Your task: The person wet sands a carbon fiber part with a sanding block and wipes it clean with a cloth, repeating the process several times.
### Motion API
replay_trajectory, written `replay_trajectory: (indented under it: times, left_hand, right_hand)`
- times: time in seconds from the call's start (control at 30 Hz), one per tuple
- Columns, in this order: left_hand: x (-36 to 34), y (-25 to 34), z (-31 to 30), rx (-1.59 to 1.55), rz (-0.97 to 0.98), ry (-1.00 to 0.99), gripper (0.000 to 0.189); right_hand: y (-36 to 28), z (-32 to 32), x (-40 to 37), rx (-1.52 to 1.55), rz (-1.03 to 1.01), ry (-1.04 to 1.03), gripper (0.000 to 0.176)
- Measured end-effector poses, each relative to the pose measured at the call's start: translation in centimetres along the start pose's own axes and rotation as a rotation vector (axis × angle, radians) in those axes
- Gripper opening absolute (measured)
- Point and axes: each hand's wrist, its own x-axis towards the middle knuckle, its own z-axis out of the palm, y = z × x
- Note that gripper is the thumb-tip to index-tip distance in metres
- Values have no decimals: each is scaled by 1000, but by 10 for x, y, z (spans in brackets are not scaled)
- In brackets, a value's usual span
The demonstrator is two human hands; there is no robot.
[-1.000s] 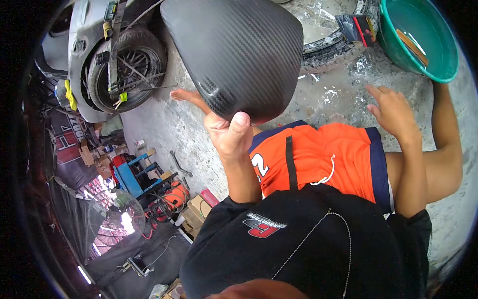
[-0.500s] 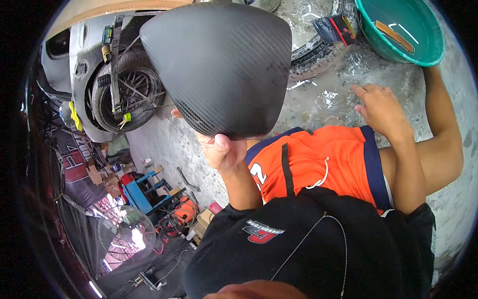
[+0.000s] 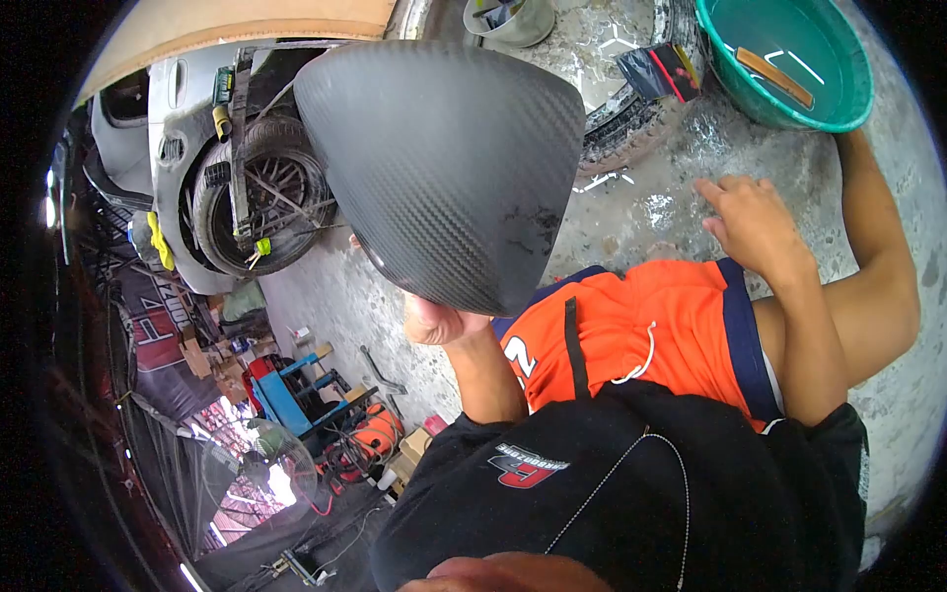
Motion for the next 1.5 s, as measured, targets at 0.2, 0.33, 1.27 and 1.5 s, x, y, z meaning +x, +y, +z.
replay_trajectory:
  times: [0.2, 0.33, 1.27, 1.5]
  left_hand:
    - [0, 5, 0, 32, -44, -14, 72]
    - [2, 7, -1, 102, -88, -95, 73]
    - [9, -1, -4, -202, 42, 13, 58]
    - [12, -8, -5, -343, 26, 32, 54]
  right_hand:
    - [4, 5, 1, -1, -32, 17, 46]
    - [3, 4, 0, 17, -33, 18, 47]
    - [0, 2, 1, 31, -12, -1, 47]
    - [-1, 4, 0, 26, -21, 28, 46]
